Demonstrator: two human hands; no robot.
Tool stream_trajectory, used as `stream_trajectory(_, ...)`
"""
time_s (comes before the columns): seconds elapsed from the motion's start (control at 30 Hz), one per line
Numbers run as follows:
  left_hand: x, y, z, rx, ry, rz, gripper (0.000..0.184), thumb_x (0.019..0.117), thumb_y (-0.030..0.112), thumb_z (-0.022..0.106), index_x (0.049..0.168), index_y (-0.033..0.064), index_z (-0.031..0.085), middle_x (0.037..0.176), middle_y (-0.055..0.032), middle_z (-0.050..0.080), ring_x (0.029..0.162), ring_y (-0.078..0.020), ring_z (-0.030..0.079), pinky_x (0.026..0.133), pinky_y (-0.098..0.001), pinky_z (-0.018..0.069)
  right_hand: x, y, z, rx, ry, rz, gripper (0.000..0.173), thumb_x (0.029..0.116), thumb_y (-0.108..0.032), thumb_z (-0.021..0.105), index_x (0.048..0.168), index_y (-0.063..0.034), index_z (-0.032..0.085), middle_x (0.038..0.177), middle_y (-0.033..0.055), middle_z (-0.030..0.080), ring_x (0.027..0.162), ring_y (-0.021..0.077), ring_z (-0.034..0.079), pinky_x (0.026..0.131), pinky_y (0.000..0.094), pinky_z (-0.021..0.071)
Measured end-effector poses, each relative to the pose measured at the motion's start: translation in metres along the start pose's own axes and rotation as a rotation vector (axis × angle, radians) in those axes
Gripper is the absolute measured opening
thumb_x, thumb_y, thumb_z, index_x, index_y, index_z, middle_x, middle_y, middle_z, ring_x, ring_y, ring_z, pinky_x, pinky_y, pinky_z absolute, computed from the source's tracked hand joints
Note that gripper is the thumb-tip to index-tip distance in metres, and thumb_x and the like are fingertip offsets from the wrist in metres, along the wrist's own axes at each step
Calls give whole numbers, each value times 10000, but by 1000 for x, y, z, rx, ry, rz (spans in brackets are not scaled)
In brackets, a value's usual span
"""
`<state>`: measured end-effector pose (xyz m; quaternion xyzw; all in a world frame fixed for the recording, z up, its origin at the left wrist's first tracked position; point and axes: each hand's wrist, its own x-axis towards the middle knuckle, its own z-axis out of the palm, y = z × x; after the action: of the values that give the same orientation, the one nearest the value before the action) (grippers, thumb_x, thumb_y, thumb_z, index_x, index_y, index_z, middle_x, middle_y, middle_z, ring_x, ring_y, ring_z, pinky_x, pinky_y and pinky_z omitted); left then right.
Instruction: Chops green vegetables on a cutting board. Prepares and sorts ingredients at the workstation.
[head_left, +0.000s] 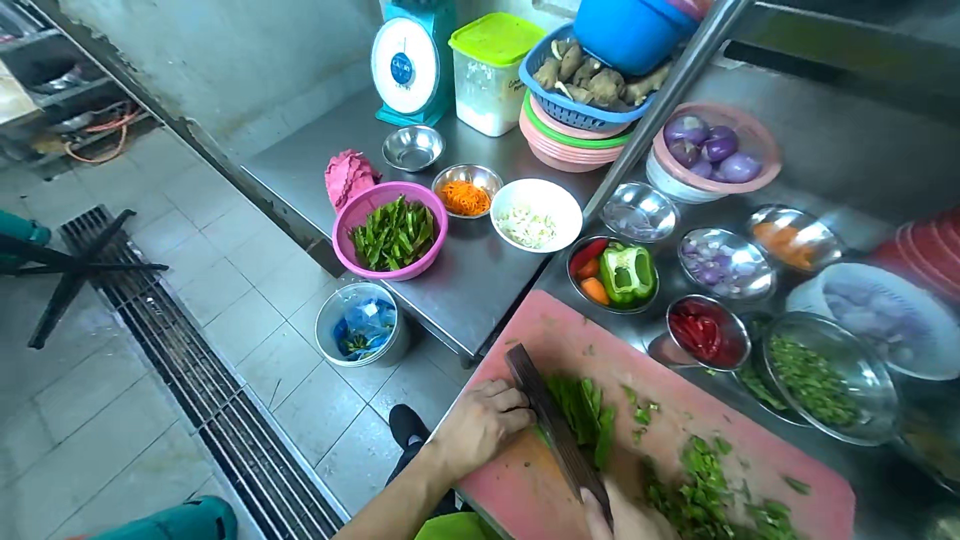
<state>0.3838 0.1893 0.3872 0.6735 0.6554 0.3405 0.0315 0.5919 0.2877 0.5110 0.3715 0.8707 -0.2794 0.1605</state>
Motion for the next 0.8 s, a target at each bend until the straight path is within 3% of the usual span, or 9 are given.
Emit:
stream_trajectory(0.1,-2,4,-1,-13,2,41,181,1018,135,585,988,137,764,1075,-34,749,1047,-196,699,950,-329,557,14,-1,1,129,107,5,398,1051,-284,532,1177,64,681,800,237,715,749,422,723,697,589,569)
stream_trajectory(0.2,-6,3,-14,-12,83,-32,139,1011,173,611,1006,121,740,1069,-59,735,1051,-196,695,953,-332,566,7,-1,-6,190,179,-25,365,1038,-237,545,1124,88,688,784,236,710,716,406,720,675,561,577)
stream_trajectory(0.27,-7,1,-21,11,107,-86,110,989,178,627,1008,121,718,1054,-74,727,1039,-205,698,933,-340,577,-3,0,-12,188,116,-10,376,1050,-251,524,1132,82,677,781,231,705,707,397,718,667,557,576)
stream_trajectory(0.4,3,-4,-22,60,-7,-59,134,995,189,612,1023,132,731,1054,-70,724,1032,-222,697,923,-353,582,-11,-8,-18,104,-1,17,414,1071,-294,475,1141,64,672,816,236,714,784,413,728,711,571,567)
stream_trajectory(0.53,9,-6,-16,86,-60,-41,132,972,153,618,948,128,745,983,-67,722,954,-228,705,851,-349,598,-13,-14,-18,49,-72,31,416,1082,-297,452,1178,51,659,860,240,724,845,428,732,743,577,569)
stream_trajectory(0.8,5,-10,-13,45,-27,-36,162,994,157,608,943,133,759,1005,-47,741,966,-189,710,877,-300,587,5,-22,-8,81,-131,88,412,1093,-289,445,1228,50,637,906,254,723,903,442,728,789,581,565)
